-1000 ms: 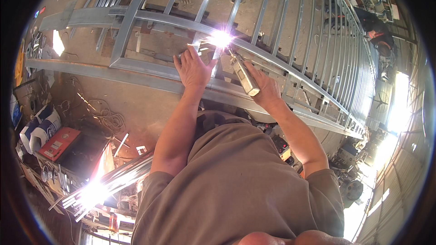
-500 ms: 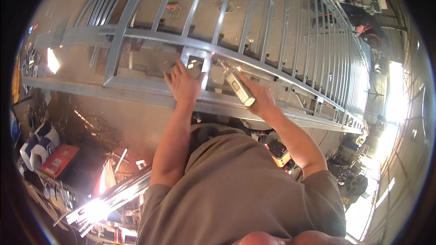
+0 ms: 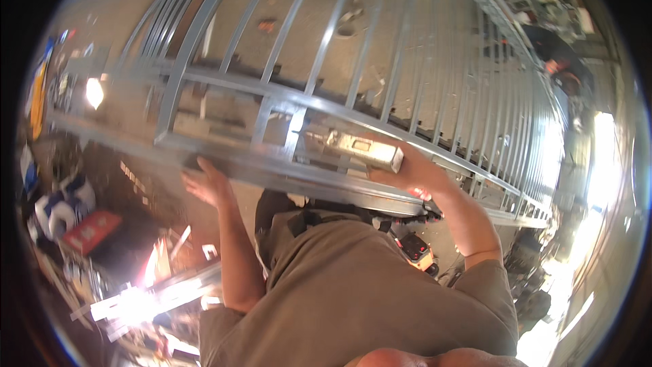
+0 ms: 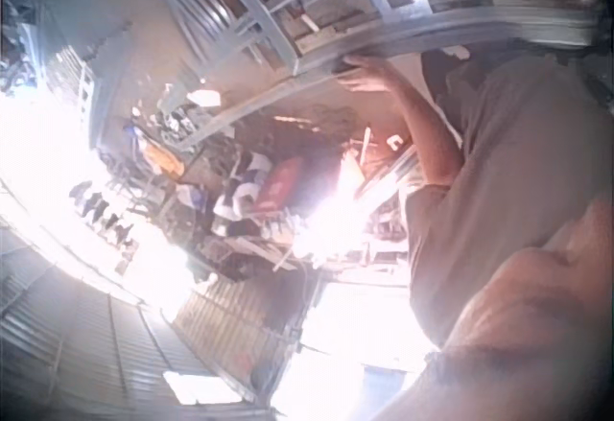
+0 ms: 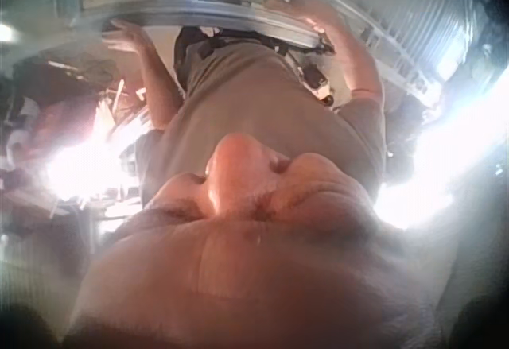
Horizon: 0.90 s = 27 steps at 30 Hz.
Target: The person uses a handheld welding tool to join metal bars on a large metal frame. Sparks are visible as the tool is moved along the seams. The person holds the frame with one hand while welding with the other.
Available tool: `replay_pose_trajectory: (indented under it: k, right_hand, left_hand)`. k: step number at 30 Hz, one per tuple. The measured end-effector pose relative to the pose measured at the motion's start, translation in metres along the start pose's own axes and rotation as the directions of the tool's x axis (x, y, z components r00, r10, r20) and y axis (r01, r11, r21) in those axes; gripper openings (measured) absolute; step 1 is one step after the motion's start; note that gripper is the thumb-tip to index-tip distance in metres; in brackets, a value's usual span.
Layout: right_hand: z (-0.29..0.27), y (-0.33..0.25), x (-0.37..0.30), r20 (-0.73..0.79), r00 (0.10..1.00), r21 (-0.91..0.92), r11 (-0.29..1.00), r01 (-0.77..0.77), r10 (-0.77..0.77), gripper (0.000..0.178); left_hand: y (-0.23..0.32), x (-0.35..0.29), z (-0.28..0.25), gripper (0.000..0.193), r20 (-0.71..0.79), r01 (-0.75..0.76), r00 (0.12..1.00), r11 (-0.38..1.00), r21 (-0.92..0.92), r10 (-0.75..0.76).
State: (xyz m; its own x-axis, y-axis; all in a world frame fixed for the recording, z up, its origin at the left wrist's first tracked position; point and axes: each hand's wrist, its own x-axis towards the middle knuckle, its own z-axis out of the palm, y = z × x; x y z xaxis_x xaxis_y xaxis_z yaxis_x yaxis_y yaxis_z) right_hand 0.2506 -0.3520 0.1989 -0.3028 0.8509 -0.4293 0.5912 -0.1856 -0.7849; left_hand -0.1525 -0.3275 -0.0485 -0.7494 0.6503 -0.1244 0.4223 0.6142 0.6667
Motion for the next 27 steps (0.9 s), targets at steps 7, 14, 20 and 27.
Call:
replay_pose_trajectory:
  k: [7, 14, 20, 27]
  right_hand:
    - [0.01, 0.042, 0.1, 0.426, 0.887, 0.356, 0.869, -0.344, 0.177, 0.059]
    - [0.042, 0.066, 0.154, 0.563, 0.805, 0.368, 0.815, -0.447, 0.187, 0.05]
    - [0.045, 0.064, 0.165, 0.573, 0.793, 0.365, 0.801, -0.474, 0.208, 0.024]
    - [0.045, 0.064, 0.168, 0.604, 0.767, 0.323, 0.814, -0.482, 0.215, 0.023]
  left_hand:
    - [0.031, -0.025, 0.038, 0.075, -0.021, 0.497, 0.832, 0.762, -0.415, -0.555]
    - [0.049, -0.025, 0.031, 0.076, -0.106, 0.533, 0.806, 0.791, -0.3, -0.583]
    - [0.05, -0.027, 0.034, 0.08, -0.165, 0.571, 0.789, 0.806, -0.157, -0.591]
    - [0.055, -0.025, 0.034, 0.079, -0.189, 0.585, 0.781, 0.803, -0.113, -0.596]
